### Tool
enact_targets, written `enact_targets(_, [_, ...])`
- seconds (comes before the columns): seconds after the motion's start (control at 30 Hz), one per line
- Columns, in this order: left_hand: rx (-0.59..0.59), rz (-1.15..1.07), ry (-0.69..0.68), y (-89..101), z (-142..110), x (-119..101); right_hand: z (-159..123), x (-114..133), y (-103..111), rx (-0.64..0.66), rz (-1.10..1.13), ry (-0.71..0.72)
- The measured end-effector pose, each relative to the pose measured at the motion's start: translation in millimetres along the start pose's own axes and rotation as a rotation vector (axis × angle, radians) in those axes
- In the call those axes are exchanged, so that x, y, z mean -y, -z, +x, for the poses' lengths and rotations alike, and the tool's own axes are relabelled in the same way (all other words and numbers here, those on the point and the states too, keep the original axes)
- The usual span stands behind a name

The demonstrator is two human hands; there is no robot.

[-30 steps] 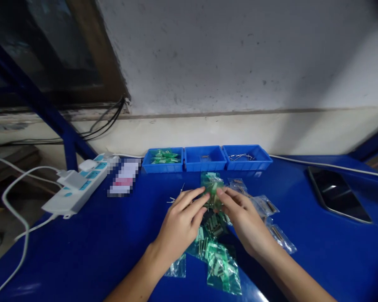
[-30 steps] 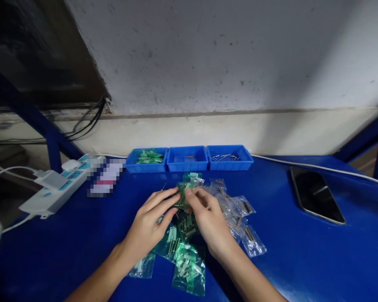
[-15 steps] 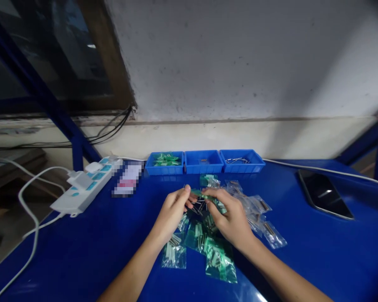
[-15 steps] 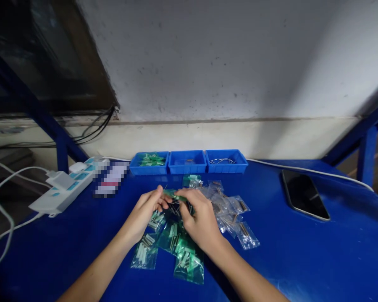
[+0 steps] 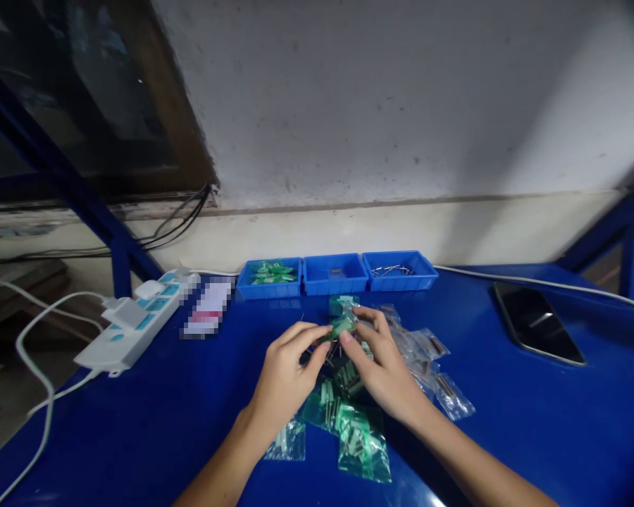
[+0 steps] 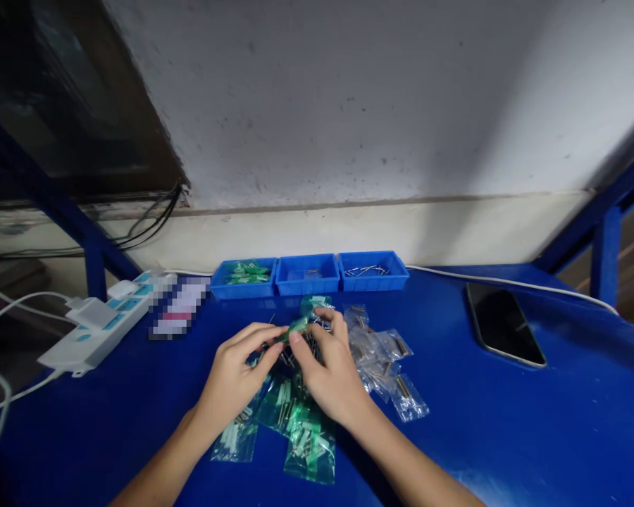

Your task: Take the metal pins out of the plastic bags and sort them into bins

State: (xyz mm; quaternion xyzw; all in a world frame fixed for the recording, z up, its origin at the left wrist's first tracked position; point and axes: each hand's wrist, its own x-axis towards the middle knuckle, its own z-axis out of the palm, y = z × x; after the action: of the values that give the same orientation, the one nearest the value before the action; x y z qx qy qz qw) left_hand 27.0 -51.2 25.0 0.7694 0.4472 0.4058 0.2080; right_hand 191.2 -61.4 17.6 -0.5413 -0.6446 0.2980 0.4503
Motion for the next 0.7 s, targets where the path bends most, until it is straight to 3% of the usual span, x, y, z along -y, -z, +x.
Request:
enact_targets(0.13, [0.036, 0.033, -0.016, -1.4, -1, -1, 4, 7, 5, 0.001, 0.263, -0.205])
enact_targets(0.27, [0.102, 0.008, 0.028, -0.1, 0, -1, 3, 7, 4, 0.071, 0.355, -0.212])
enact_targets(0.47, [0.097, -0.249, 0.308, 1.6, 6, 14, -1, -3, -4, -0.023, 0.076, 0.047])
enact_targets(0.7, [0.106, -0.506, 0.565, 3.5, 9, 23, -6, -3, -8, 0.052, -0.121, 0.345])
